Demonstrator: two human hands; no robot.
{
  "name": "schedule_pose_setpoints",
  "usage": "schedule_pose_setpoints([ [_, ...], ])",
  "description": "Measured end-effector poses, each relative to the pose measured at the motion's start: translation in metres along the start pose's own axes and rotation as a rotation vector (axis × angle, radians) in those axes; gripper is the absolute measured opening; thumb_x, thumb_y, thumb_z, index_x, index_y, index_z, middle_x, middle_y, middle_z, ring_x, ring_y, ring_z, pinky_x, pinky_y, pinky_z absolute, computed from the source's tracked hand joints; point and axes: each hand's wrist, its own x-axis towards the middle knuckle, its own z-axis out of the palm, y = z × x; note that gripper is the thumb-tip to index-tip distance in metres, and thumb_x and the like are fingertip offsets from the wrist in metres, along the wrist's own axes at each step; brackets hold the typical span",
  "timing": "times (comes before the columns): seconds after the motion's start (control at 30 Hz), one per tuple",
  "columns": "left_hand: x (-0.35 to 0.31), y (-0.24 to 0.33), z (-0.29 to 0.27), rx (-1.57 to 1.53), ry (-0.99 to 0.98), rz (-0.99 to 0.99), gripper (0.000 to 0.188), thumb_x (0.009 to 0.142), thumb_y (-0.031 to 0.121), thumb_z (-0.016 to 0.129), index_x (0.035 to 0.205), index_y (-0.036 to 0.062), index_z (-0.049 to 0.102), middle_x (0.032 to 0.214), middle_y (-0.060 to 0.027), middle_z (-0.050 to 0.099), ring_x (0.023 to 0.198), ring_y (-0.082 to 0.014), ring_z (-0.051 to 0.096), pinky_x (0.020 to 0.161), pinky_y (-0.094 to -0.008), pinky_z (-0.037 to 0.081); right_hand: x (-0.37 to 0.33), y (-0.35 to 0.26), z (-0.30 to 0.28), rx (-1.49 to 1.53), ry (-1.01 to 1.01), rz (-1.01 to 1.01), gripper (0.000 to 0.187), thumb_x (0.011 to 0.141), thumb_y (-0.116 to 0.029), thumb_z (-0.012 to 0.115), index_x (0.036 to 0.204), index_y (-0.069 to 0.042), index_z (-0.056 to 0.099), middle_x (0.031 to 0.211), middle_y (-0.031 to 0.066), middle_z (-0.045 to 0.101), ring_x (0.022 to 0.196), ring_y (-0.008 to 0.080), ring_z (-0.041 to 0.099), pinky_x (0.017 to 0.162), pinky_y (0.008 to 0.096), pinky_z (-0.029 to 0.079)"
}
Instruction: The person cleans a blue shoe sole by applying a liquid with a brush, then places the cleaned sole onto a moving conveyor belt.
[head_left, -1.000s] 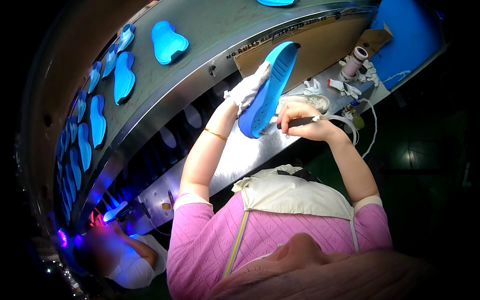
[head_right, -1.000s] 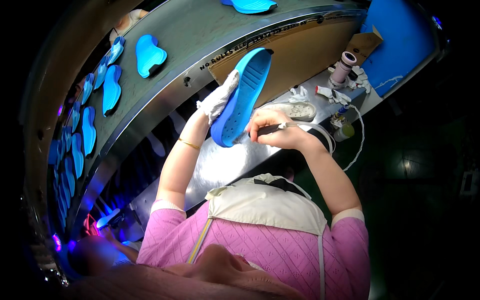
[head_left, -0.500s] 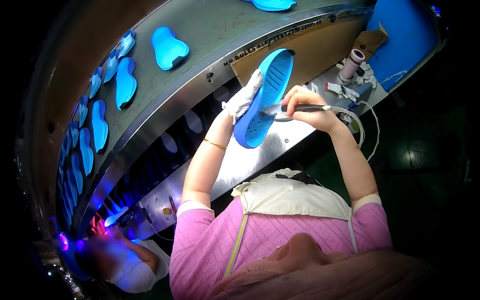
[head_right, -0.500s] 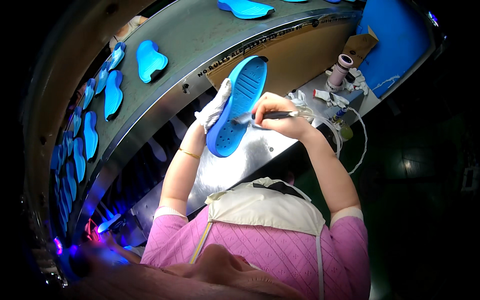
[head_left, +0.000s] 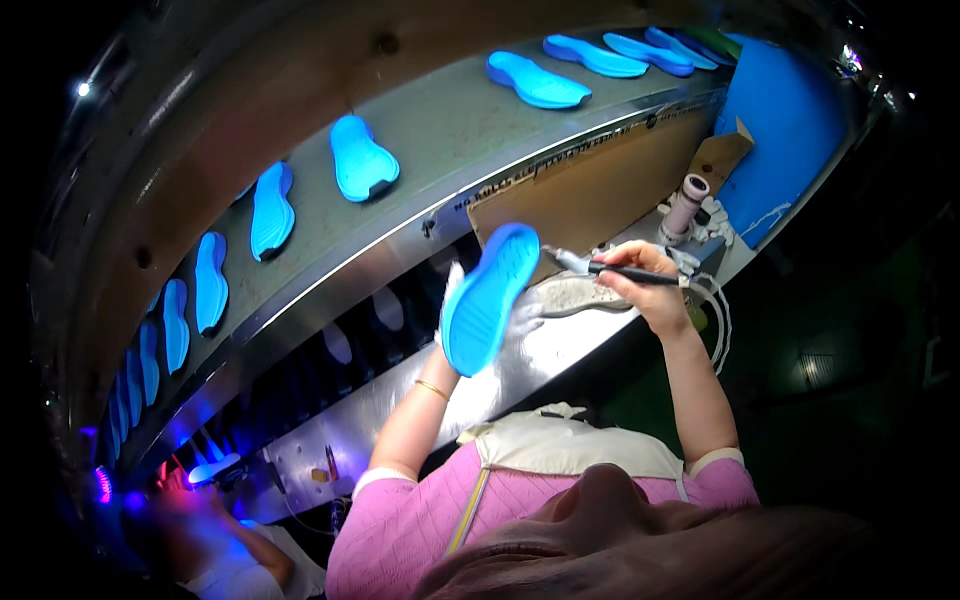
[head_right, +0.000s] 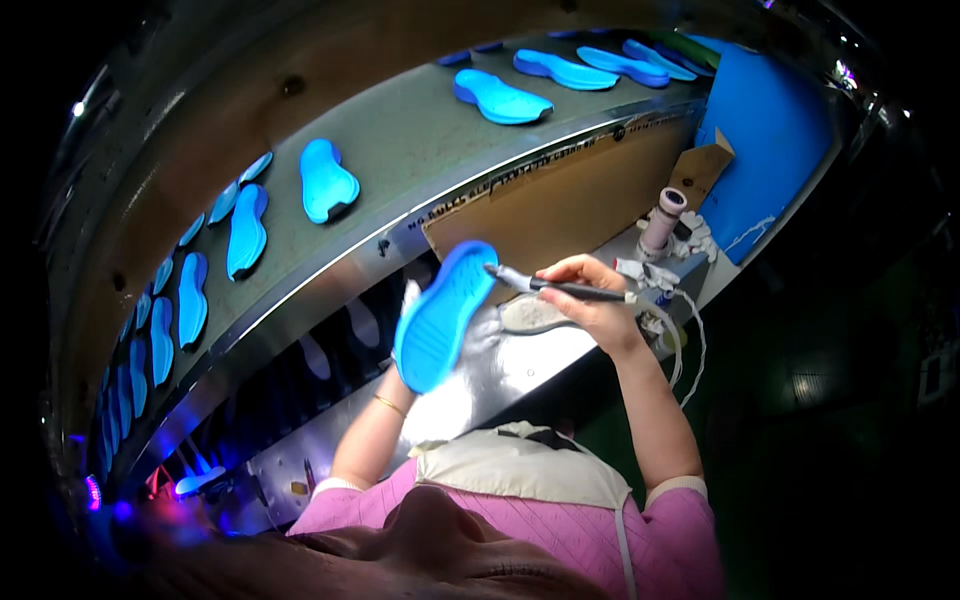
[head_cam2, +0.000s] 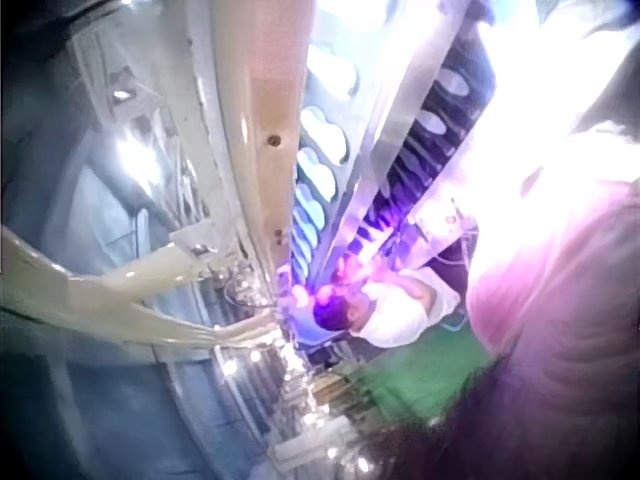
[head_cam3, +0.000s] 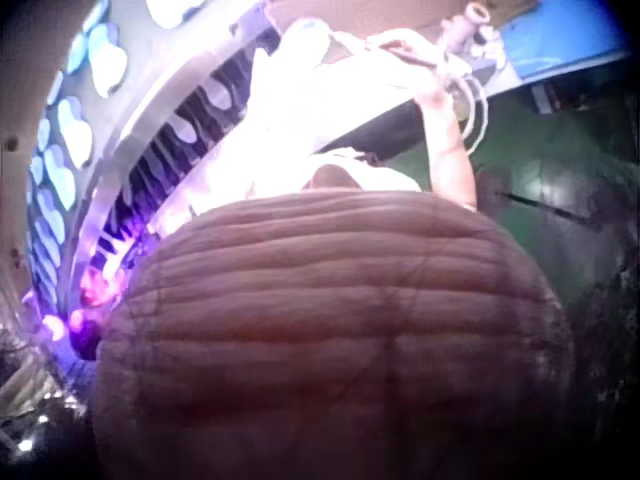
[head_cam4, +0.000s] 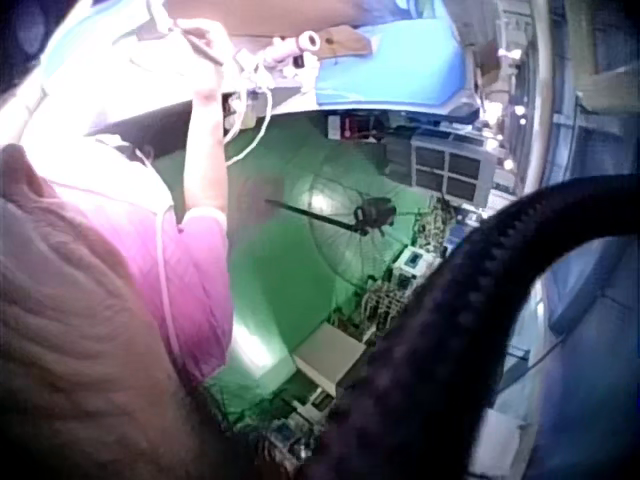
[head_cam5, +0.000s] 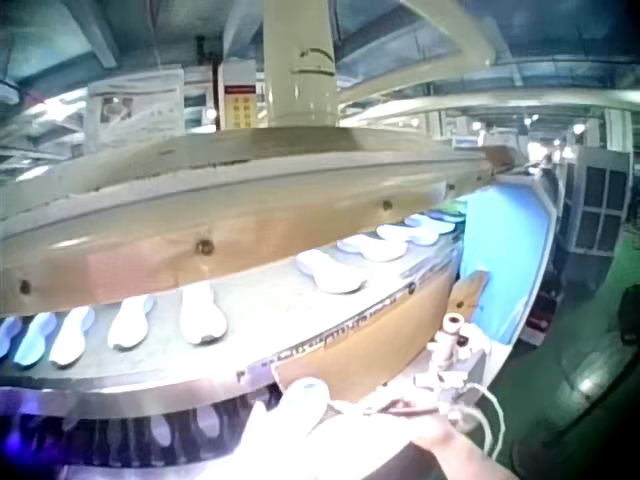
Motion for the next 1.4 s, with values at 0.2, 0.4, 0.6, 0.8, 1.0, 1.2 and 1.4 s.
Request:
schedule_pose_setpoints([
  [0.2, 0.006, -0.04, -0.04, 0.075, -0.087, 0.04, 0.079, 0.087, 0.051, 0.058, 0.146, 0.0035, 0.034, 0.144, -0.0223, 0.042, 0.125, -0.0386, 0.05, 0.116, -0.0566, 0.024, 0.024, -0.027, -0.012, -0.061, 0.371, -0.033, 0.011, 0.089, -0.003, 0.064, 0.099, -0.005, 0.059, 0.099, 0.0106, 0.067, 0.084, 0.0133, 0.066, 0.08, 0.0263, 0.054],
  [0.4, 0.008, -0.048, -0.022, 0.139, -0.083, 0.097, 0.077, 0.087, 0.062, 0.057, 0.138, 0.0057, 0.043, 0.126, -0.0177, 0.058, 0.11, -0.0315, 0.061, 0.095, -0.0471, 0.052, -0.019, 0.03, 0.029, -0.091, 0.097, 0.016, 0.017, 0.083, 0.0, 0.07, 0.096, -0.005, 0.059, 0.092, 0.0062, 0.067, 0.083, 0.0083, 0.063, 0.076, 0.0213, 0.051],
  [0.6, 0.009, -0.057, -0.018, 0.341, 0.078, 0.103, 0.086, 0.082, 0.072, 0.052, 0.135, 0.0052, 0.045, 0.125, -0.0156, 0.058, 0.11, -0.0291, 0.06, 0.097, -0.0433, 0.051, -0.013, 0.04, 0.059, 0.033, 0.129, 0.019, 0.017, 0.082, 0.0, 0.071, 0.095, -0.004, 0.06, 0.096, 0.0033, 0.064, 0.083, 0.0076, 0.063, 0.074, 0.0217, 0.052],
  [0.8, 0.012, -0.054, -0.029, 0.379, 0.147, 0.231, 0.095, 0.083, 0.077, 0.044, 0.143, 0.0044, 0.035, 0.138, -0.0182, 0.049, 0.121, -0.0304, 0.054, 0.104, -0.0438, 0.044, -0.03, 0.038, 0.064, 0.02, 0.112, -0.02, 0.019, 0.082, 0.003, 0.068, 0.097, -0.003, 0.057, 0.094, 0.0064, 0.065, 0.085, 0.01, 0.064, 0.078, 0.0243, 0.053],
  [1.0, 0.018, -0.047, -0.033, 0.347, 0.031, 0.323, 0.095, 0.083, 0.077, 0.043, 0.146, 0.0071, 0.033, 0.138, -0.0181, 0.05, 0.12, -0.0329, 0.054, 0.104, -0.0462, 0.045, -0.034, 0.041, 0.069, -0.327, -0.078, -0.099, 0.016, 0.078, 0.001, 0.072, 0.09, -0.002, 0.063, 0.093, 0.006, 0.064, 0.084, 0.011, 0.064, 0.074, 0.0249, 0.052],
  [1.2, 0.018, -0.034, -0.039, 0.198, -0.059, 0.278, 0.087, 0.087, 0.075, 0.037, 0.143, 0.008, 0.038, 0.133, -0.0195, 0.054, 0.115, -0.0353, 0.057, 0.1, -0.0483, 0.047, -0.045, 0.031, 0.075, -0.478, 0.067, -0.103, 0.014, 0.077, -0.001, 0.072, 0.089, -0.003, 0.065, 0.088, 0.0083, 0.063, 0.08, 0.0147, 0.065, 0.07, 0.026, 0.053],
  [1.4, 0.011, -0.027, -0.034, 0.175, -0.035, 0.279, 0.087, 0.086, 0.077, 0.038, 0.138, 0.0075, 0.043, 0.128, -0.0179, 0.058, 0.112, -0.0326, 0.059, 0.097, -0.0484, 0.049, -0.047, 0.025, 0.077, -0.126, -0.065, 0.12, 0.016, 0.078, -0.001, 0.072, 0.093, 0.0, 0.066, 0.087, 0.006, 0.065, 0.078, 0.0109, 0.064, 0.072, 0.0253, 0.053],
])
